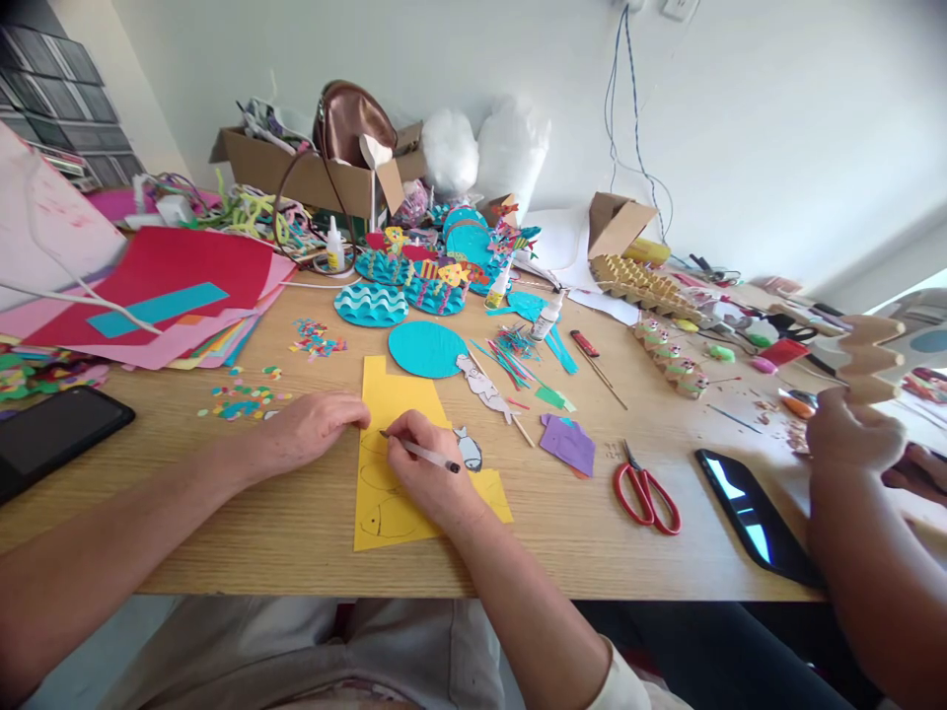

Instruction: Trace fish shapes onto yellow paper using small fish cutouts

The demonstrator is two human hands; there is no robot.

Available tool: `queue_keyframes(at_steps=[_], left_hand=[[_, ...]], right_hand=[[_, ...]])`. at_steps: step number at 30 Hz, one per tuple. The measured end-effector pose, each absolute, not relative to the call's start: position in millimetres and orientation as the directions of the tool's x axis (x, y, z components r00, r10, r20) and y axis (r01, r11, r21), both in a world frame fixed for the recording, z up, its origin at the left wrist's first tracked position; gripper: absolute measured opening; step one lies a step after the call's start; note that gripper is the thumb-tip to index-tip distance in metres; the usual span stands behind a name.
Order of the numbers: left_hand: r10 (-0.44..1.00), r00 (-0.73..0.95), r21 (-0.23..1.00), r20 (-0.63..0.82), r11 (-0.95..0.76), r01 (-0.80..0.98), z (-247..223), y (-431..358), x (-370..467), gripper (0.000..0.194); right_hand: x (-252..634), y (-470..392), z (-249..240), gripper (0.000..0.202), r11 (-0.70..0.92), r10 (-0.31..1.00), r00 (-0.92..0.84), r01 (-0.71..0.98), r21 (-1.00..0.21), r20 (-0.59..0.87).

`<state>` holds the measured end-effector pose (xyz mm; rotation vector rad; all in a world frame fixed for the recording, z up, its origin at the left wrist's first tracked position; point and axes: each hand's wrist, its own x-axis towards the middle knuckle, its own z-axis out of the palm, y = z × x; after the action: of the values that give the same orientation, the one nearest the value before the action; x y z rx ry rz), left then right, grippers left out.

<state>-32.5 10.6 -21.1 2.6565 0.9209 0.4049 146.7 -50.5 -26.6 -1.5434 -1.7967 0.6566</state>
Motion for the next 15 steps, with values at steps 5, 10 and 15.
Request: queue_keyframes(at_steps=[5,10,15], left_hand=[[0.621,0.767,0.375,0.162,-0.758,0.534,-23.0,11.2,-32.2,0.025],[0.615,0.774,0.371,0.15,-0.76,0.533,-19.2,9.8,-31.7,0.019],[0.618,0.776,0.377,0.128,-0.754,0.539,-17.4,9.8,-30.2,0.017]], right_hand=[[146.8,-50.3,-29.1,0.009,0.175,0.984,-0.084,0.635,-0.752,0.159],[147.2,-50.0,-29.7,0.009,0.184,0.982,-0.091,0.636,-0.749,0.164],[147.8,-49.6,-29.0,0.008,0.179,0.983,-0.088,0.641,-0.746,0.16]])
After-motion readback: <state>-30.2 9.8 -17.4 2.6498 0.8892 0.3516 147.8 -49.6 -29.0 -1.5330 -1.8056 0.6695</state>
